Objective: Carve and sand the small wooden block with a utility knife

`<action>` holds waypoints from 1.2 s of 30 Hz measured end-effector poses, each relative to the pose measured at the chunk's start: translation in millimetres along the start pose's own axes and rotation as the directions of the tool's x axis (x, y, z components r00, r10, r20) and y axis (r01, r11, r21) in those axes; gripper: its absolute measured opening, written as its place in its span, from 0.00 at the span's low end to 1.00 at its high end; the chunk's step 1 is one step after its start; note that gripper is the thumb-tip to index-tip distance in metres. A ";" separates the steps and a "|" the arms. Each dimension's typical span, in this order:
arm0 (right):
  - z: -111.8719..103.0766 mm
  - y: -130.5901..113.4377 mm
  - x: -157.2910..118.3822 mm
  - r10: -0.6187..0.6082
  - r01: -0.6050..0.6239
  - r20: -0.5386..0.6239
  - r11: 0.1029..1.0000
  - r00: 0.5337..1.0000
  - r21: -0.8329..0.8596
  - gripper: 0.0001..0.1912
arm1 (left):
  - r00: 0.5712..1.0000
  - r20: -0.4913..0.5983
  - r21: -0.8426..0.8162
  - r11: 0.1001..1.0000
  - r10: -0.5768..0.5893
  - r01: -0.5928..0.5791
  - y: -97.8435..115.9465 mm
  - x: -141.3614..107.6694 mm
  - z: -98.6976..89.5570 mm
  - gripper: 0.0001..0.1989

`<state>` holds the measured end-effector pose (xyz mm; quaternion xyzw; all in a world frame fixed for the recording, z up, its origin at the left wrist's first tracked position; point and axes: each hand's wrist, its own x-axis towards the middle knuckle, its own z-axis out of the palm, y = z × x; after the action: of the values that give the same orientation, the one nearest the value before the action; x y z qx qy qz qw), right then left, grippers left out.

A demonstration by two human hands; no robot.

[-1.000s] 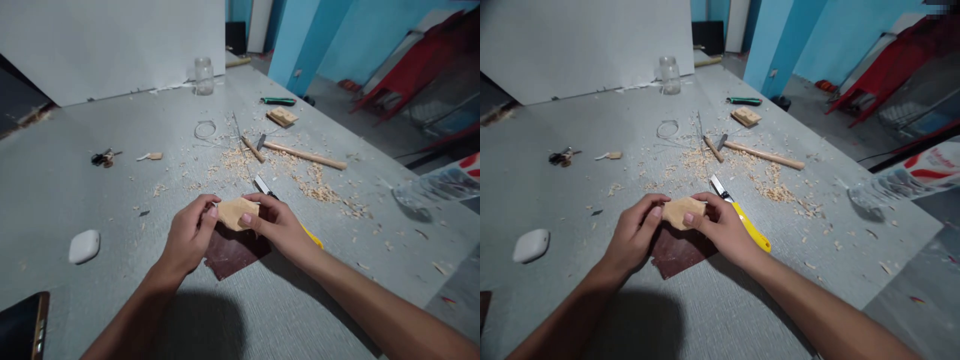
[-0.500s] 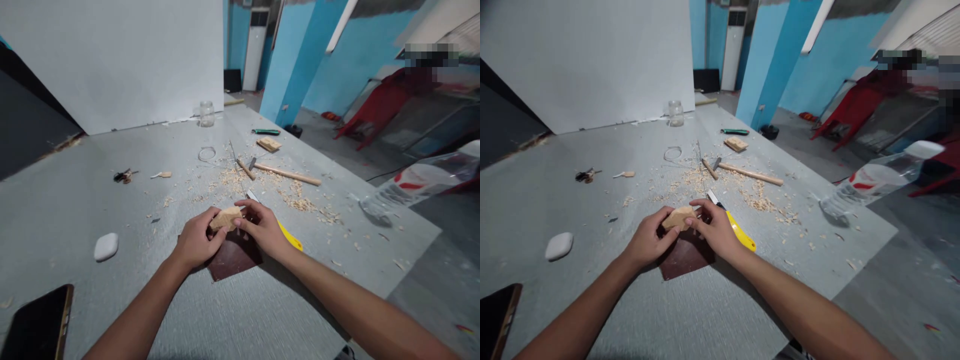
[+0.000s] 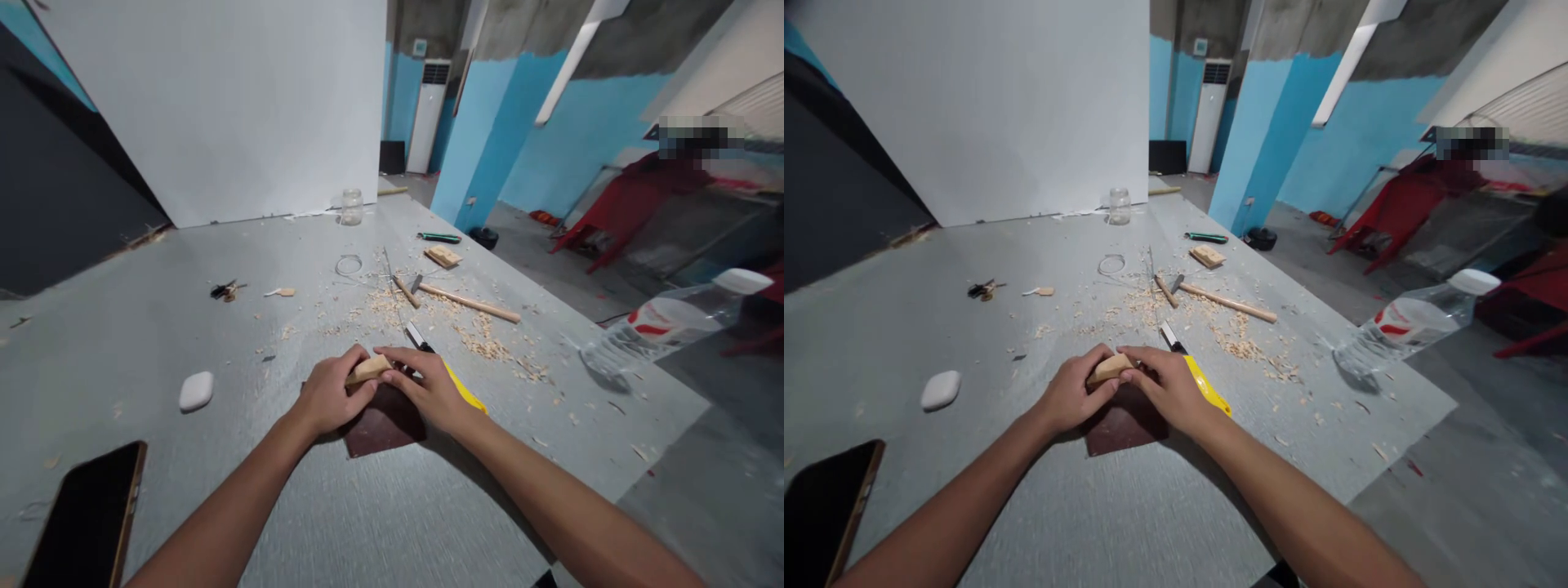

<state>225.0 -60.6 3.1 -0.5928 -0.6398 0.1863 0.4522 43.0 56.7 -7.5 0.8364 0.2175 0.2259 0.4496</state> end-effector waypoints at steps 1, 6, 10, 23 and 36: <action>-1.9 -1.8 0.3 0.000 0.001 0.024 0.999 1.000 -0.041 0.18 | 1.000 -0.010 -0.033 0.999 -0.007 0.007 -0.6 0.2 -0.1 0.07; -21.9 -5.7 6.4 0.116 -0.137 -0.075 0.904 0.990 -0.405 0.16 | 0.989 -0.116 -0.292 0.955 -0.097 0.060 -0.2 2.4 3.3 0.10; -39.0 -3.5 11.7 0.286 -0.274 -0.086 0.727 0.954 -0.630 0.16 | 0.966 -0.116 -0.566 0.814 -0.231 0.127 11.0 3.4 12.7 0.16; -61.0 2.8 7.6 0.522 -0.399 -0.014 0.635 0.853 -0.661 0.21 | 0.915 0.059 -0.917 0.341 -0.398 0.207 20.0 1.3 29.0 0.11; -51.0 -2.2 10.6 0.383 -0.354 -0.087 0.712 0.920 -0.606 0.10 | 0.946 0.170 -0.914 0.316 -0.276 0.257 12.8 1.2 21.5 0.20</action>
<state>265.7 -66.5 35.2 -0.8177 -0.5439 0.0692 0.1754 58.4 36.9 -7.0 0.3882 0.1908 0.2388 0.8694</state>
